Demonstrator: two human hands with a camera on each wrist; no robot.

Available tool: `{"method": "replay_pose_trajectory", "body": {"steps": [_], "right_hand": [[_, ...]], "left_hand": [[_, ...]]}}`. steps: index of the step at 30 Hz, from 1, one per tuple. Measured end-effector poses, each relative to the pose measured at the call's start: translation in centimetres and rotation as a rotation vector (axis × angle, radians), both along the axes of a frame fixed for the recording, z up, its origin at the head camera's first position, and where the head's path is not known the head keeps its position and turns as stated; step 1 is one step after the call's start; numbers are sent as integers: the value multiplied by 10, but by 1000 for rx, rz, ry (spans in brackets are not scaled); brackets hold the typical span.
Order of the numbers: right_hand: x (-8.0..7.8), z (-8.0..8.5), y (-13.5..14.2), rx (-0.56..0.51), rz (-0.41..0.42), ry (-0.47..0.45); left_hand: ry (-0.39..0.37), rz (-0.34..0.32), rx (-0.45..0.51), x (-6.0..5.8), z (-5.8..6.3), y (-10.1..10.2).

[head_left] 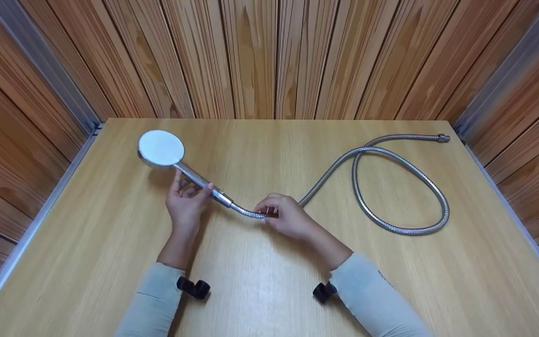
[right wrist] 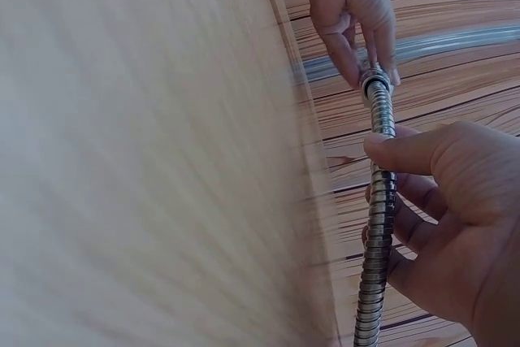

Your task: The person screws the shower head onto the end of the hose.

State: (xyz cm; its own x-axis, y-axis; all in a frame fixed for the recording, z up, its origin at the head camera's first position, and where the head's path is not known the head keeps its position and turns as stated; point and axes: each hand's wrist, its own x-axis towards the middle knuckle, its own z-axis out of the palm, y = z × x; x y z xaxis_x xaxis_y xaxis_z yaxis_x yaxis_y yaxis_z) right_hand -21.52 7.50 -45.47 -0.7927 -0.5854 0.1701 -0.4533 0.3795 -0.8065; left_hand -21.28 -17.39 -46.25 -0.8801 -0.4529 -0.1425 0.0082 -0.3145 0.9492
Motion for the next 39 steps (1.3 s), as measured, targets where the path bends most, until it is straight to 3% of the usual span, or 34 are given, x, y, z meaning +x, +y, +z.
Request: {"method": "replay_pose_trajectory", "body": {"steps": [5,14,19,21,28,30,34,39], "right_hand": [[0,0,0,15,24,31],[0,1,-1,60,28,4],[-1,0,0,77,20,-9],[-2,0,0,79,13,-7],[-8,0,5,61,-18,-23],[-10,-1,7,60,-38,-49],[-13,-4,10,69,-66,-80],[-15,-7,12,88,-82,-73]], "left_hand": [[-48,-23,1,-2,-6,0],[-164,-78,-56,-2,-10,-4],[-185,-121,-100,-1,-11,-6],[-185,-127,-150,-1,-12,-8],[-148,-60,-483,0,-10,-14],[-164,-77,-489,0,-7,-16],[-198,-126,-413,2,-1,-18],[-184,-165,-361,3,3,-21]]}}
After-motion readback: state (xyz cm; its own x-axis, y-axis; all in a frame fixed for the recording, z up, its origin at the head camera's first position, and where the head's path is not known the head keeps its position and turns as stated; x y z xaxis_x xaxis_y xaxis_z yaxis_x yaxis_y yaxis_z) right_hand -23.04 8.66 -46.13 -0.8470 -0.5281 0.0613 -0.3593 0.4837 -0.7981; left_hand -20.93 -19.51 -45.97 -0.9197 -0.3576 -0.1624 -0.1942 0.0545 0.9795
